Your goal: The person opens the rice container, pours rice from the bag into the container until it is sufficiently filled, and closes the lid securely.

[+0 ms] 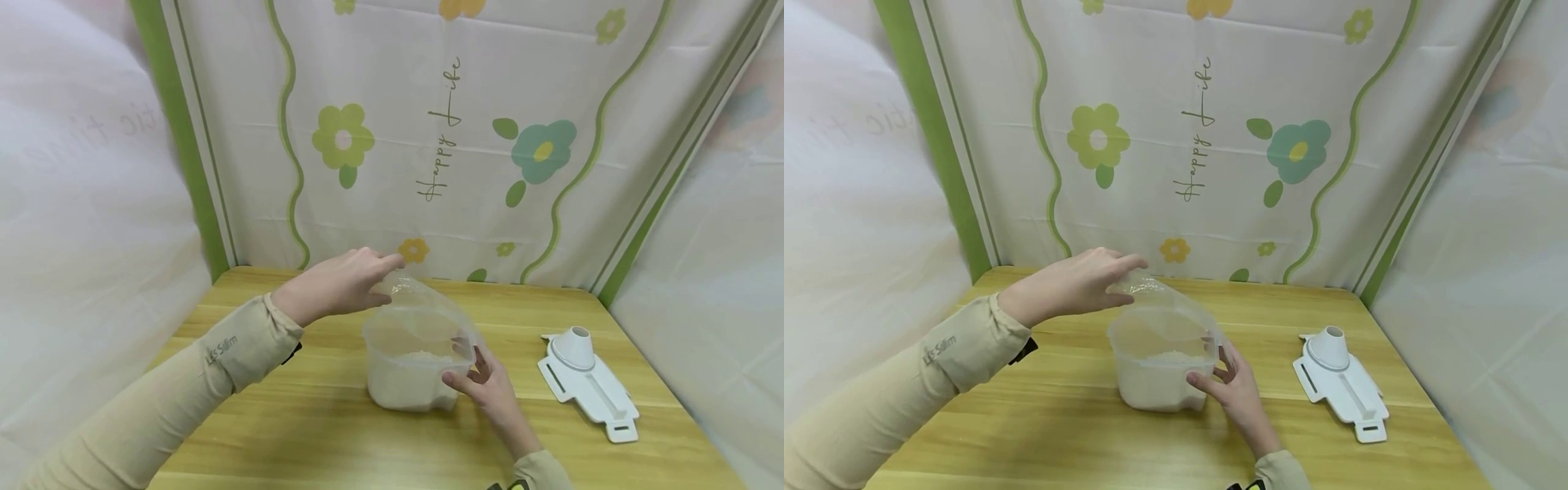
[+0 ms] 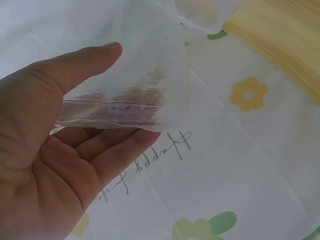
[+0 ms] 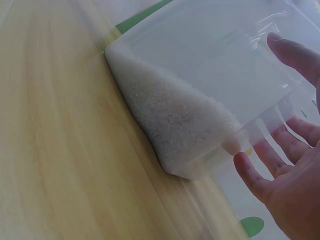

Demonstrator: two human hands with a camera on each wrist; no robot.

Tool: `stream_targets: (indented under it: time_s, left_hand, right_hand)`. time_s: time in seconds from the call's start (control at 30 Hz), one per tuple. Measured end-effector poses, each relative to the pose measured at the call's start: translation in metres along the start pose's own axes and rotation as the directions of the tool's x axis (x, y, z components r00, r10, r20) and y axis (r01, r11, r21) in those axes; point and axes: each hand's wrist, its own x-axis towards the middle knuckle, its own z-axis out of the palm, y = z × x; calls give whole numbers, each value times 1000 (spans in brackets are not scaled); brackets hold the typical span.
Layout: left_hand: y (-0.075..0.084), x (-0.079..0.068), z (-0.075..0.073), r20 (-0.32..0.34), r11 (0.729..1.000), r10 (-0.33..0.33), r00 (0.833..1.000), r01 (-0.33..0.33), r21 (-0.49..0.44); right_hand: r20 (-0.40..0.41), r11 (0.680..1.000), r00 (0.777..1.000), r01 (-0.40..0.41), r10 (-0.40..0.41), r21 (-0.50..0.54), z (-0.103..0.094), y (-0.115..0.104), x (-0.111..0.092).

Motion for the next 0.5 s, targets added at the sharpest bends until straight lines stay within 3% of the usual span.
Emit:
stream_targets:
  time_s: [0.17, 0.5]
  left_hand:
    - [2, 1, 3, -12, 1000, 17, 1000, -16, 11]
    - [3, -2, 5, 1, 1000, -19, 1000, 19, 22]
  right_hand:
    - [-13, 1000, 1000, -21, 22, 17, -2, -3, -1]
    - [6, 999, 999, 41, -41, -9, -2, -1, 0]
